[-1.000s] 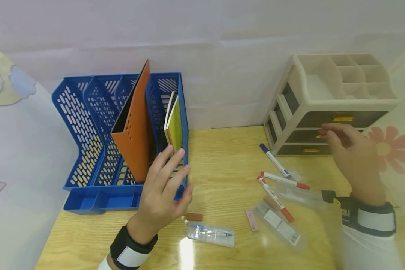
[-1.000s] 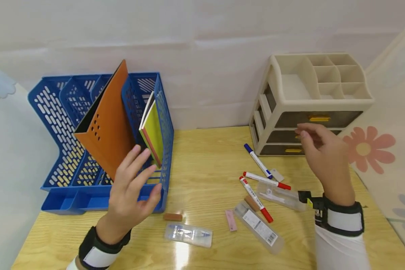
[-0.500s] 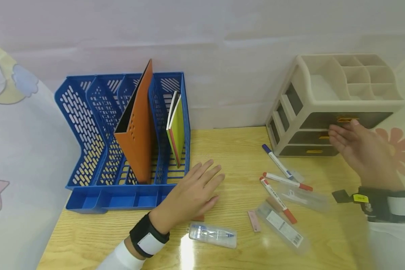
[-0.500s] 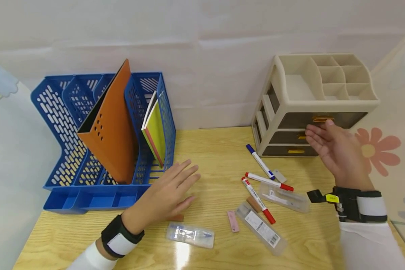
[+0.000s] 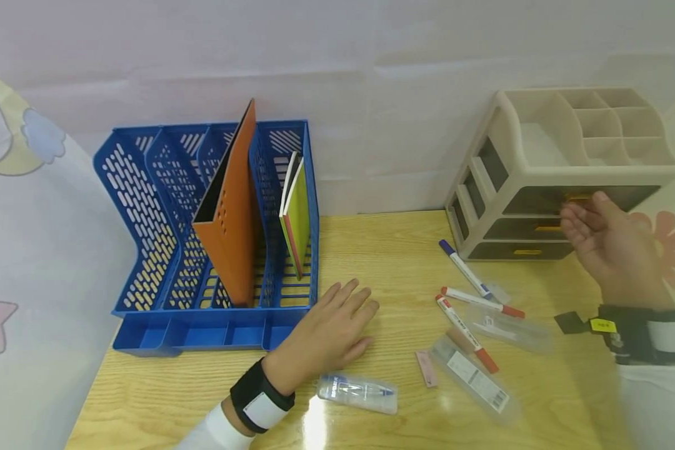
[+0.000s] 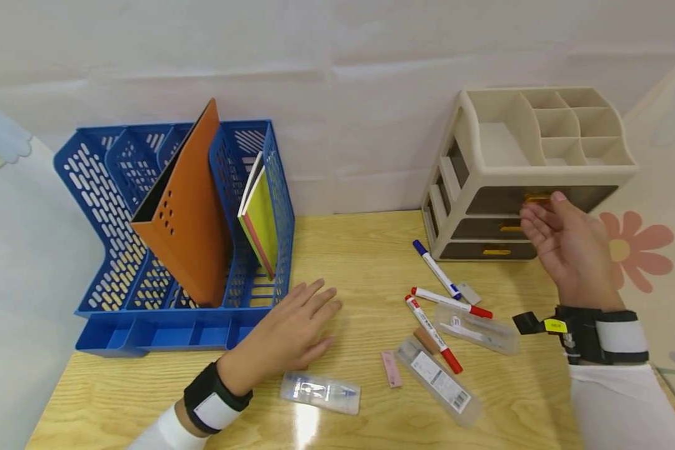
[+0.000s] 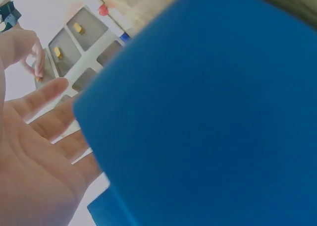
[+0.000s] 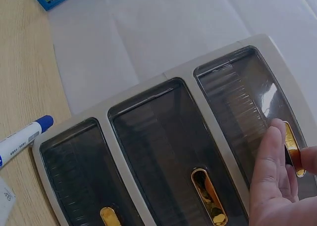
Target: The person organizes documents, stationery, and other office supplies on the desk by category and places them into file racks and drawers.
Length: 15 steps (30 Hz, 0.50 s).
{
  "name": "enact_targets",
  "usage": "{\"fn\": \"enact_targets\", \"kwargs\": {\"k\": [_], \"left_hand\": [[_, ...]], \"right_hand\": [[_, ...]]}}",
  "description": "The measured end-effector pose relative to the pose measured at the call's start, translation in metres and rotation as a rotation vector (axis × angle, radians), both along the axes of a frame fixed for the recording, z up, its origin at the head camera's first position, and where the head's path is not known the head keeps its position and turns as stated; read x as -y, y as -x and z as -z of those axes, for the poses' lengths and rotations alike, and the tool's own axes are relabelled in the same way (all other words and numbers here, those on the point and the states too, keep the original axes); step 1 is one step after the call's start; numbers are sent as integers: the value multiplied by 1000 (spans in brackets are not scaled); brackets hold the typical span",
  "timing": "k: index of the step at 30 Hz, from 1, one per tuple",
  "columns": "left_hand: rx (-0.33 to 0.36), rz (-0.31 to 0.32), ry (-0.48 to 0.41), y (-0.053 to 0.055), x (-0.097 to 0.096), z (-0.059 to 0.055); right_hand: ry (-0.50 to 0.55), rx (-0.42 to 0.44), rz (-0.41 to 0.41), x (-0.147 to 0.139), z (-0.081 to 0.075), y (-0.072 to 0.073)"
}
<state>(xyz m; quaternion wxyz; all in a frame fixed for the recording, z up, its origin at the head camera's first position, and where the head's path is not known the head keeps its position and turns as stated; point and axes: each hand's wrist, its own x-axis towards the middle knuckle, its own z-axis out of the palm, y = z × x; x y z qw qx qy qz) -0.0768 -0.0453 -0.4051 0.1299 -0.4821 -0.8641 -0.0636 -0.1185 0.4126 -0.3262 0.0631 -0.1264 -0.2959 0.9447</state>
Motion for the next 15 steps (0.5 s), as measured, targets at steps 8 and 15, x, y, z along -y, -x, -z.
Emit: {"fn": "enact_targets", "kwargs": {"k": [8, 15], "left_hand": [[2, -17, 8, -3, -5, 4], [3, -19, 0, -3, -8, 4]], "right_hand": [[102, -16, -78, -4, 6, -15], [197, -26, -101, -10, 12, -30]]}}
